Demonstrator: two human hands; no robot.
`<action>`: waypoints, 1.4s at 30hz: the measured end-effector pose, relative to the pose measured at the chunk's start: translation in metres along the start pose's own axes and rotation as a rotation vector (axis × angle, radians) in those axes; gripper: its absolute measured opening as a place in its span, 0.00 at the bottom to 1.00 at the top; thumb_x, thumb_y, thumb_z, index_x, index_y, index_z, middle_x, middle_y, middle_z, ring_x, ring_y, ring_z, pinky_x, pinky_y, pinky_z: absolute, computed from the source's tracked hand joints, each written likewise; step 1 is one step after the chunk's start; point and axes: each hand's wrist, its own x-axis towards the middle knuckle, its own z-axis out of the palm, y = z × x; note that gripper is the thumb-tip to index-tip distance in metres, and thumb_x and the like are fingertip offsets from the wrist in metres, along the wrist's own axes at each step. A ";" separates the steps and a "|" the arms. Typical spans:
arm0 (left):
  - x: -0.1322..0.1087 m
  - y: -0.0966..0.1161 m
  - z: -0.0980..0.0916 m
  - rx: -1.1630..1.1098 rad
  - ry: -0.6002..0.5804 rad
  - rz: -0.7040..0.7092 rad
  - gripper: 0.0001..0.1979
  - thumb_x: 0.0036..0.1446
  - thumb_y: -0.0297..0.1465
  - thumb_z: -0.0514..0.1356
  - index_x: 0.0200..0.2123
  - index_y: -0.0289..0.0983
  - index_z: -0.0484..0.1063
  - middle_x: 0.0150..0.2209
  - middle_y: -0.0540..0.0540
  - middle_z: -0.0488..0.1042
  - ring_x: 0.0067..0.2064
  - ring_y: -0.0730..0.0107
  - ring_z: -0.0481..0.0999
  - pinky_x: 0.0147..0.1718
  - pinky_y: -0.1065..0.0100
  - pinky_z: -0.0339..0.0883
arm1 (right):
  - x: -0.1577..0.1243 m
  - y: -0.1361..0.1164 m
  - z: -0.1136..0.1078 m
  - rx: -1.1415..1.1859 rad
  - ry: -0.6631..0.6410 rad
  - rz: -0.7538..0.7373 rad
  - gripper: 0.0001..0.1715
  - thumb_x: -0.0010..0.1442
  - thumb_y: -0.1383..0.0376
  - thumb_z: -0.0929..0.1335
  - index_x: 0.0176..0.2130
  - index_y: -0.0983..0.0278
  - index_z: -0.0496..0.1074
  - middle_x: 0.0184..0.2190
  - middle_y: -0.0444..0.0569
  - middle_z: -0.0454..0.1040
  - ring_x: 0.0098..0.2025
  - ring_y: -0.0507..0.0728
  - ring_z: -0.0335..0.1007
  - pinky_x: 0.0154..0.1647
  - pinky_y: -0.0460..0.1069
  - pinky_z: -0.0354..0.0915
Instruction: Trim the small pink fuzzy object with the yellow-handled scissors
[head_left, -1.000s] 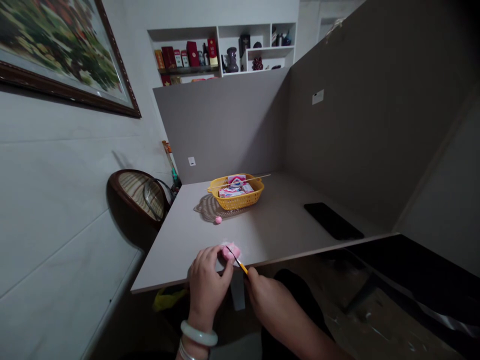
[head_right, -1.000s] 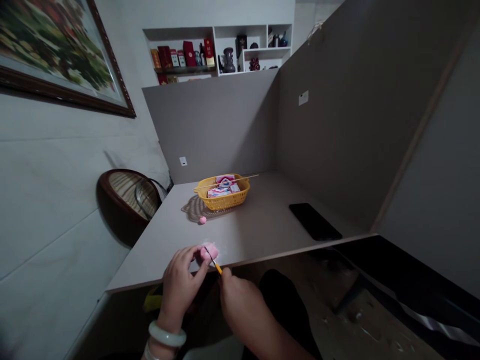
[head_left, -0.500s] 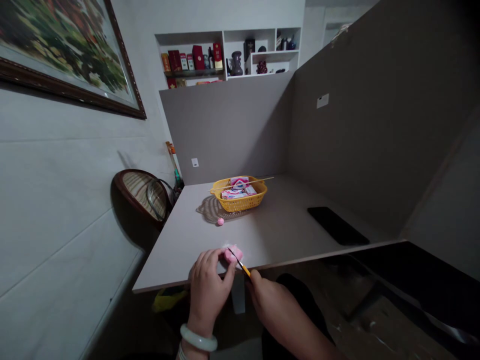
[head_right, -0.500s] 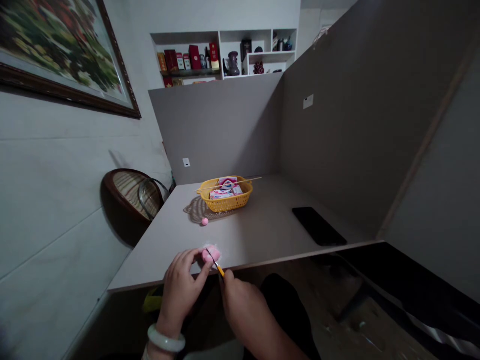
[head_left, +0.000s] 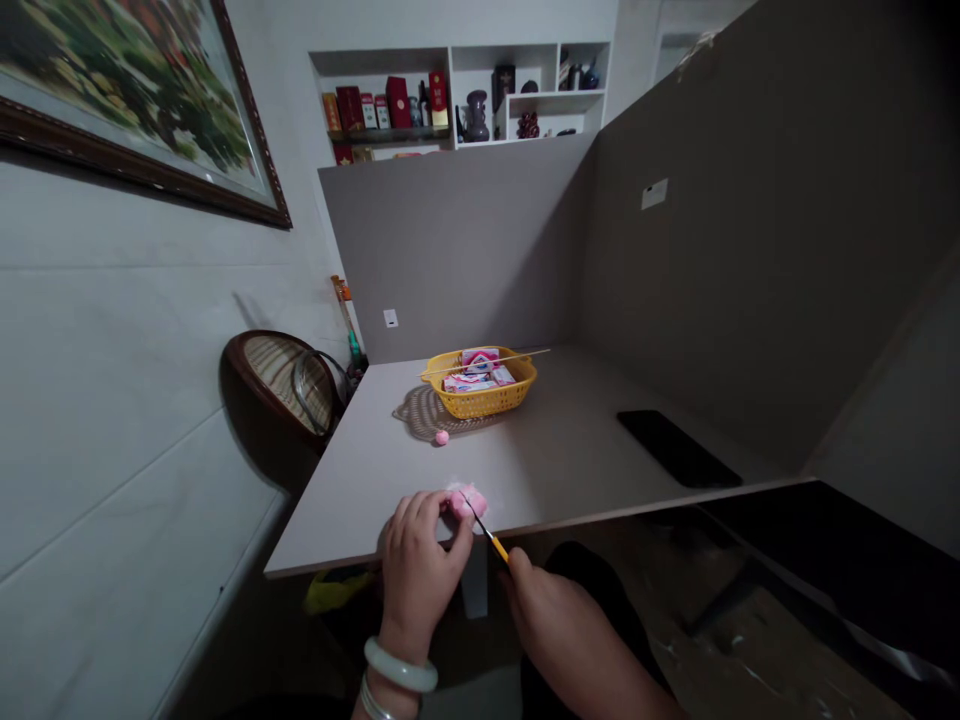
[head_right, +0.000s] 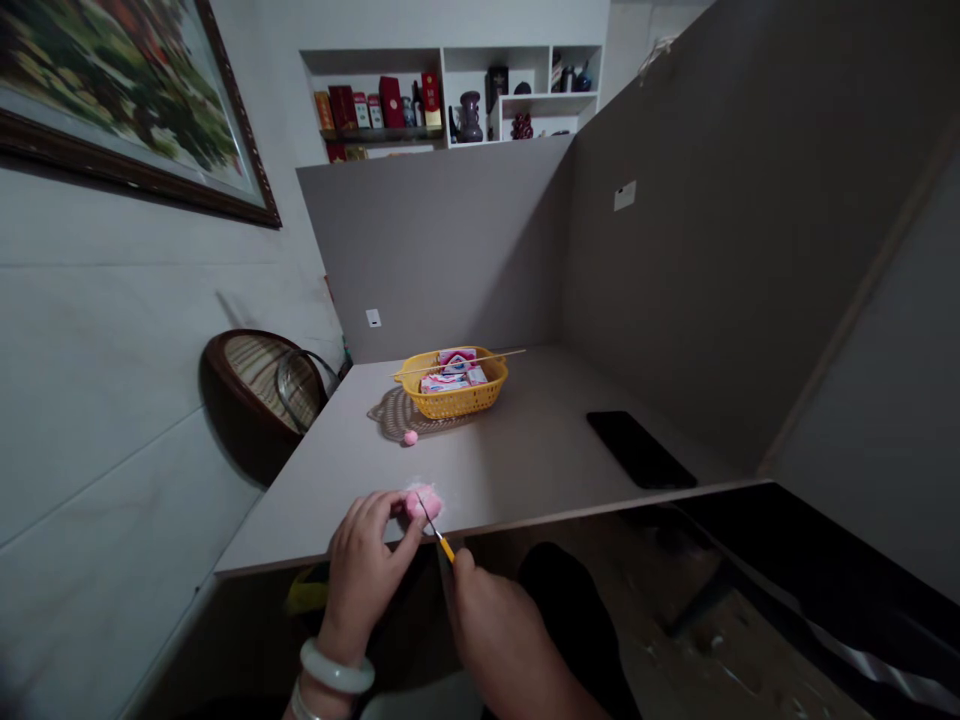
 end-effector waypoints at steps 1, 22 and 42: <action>0.000 0.000 0.000 -0.003 0.000 0.006 0.07 0.61 0.37 0.58 0.38 0.41 0.71 0.37 0.46 0.75 0.40 0.60 0.73 0.40 0.61 0.66 | 0.001 -0.002 -0.002 -0.007 0.003 -0.005 0.13 0.67 0.74 0.56 0.40 0.63 0.66 0.33 0.51 0.79 0.33 0.57 0.78 0.25 0.48 0.51; 0.003 -0.004 0.000 0.003 -0.010 0.015 0.07 0.60 0.38 0.59 0.38 0.41 0.72 0.36 0.46 0.76 0.40 0.60 0.74 0.39 0.61 0.68 | 0.006 0.001 -0.009 -0.026 0.022 -0.033 0.12 0.67 0.72 0.57 0.41 0.63 0.68 0.33 0.51 0.79 0.34 0.58 0.79 0.25 0.47 0.52; 0.003 -0.007 -0.001 -0.001 -0.041 0.020 0.09 0.61 0.40 0.59 0.40 0.42 0.73 0.38 0.47 0.76 0.41 0.61 0.74 0.40 0.61 0.69 | 0.009 0.003 -0.009 -0.046 0.023 -0.009 0.15 0.67 0.74 0.57 0.42 0.64 0.70 0.34 0.52 0.80 0.35 0.59 0.79 0.26 0.47 0.53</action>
